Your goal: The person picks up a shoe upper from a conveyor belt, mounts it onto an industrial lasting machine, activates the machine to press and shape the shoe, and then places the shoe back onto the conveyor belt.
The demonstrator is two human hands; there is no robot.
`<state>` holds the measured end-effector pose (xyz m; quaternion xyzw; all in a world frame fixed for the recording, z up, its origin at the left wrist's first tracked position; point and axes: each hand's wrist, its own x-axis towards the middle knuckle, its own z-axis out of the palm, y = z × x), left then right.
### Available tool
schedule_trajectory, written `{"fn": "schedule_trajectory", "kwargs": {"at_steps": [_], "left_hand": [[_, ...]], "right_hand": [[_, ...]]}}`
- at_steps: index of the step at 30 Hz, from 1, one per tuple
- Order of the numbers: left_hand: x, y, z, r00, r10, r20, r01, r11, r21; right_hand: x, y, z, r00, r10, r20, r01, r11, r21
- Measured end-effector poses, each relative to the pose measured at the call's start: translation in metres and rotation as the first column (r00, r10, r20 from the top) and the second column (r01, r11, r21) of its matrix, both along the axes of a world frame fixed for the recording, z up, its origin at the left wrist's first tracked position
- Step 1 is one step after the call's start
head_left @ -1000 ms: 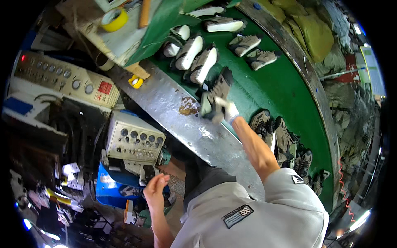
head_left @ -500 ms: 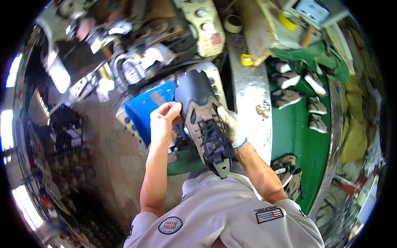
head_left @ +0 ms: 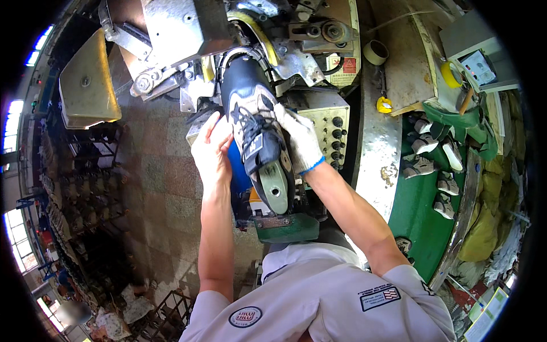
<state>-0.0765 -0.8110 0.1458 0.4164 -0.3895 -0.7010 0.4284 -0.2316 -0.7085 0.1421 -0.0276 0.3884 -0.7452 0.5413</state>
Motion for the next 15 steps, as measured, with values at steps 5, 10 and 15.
{"fn": "schedule_trajectory", "kwargs": {"at_steps": [5, 10, 15], "left_hand": [[-0.010, 0.004, -0.014, 0.994, -0.086, 0.066, 0.083, 0.995, 0.049], [-0.016, 0.019, -0.041, 0.975, -0.112, -0.191, 0.177, 0.913, 0.368], [-0.010, 0.009, -0.059, 0.982, -0.146, -0.121, 0.177, 0.935, 0.306]], "right_hand": [[-0.005, -0.030, -0.011, 0.997, -0.075, 0.017, 0.075, 0.997, -0.029], [0.008, -0.035, -0.019, 0.992, -0.119, 0.033, 0.120, 0.993, -0.007], [0.019, -0.032, -0.036, 0.996, -0.094, -0.001, 0.094, 0.995, 0.035]]}}
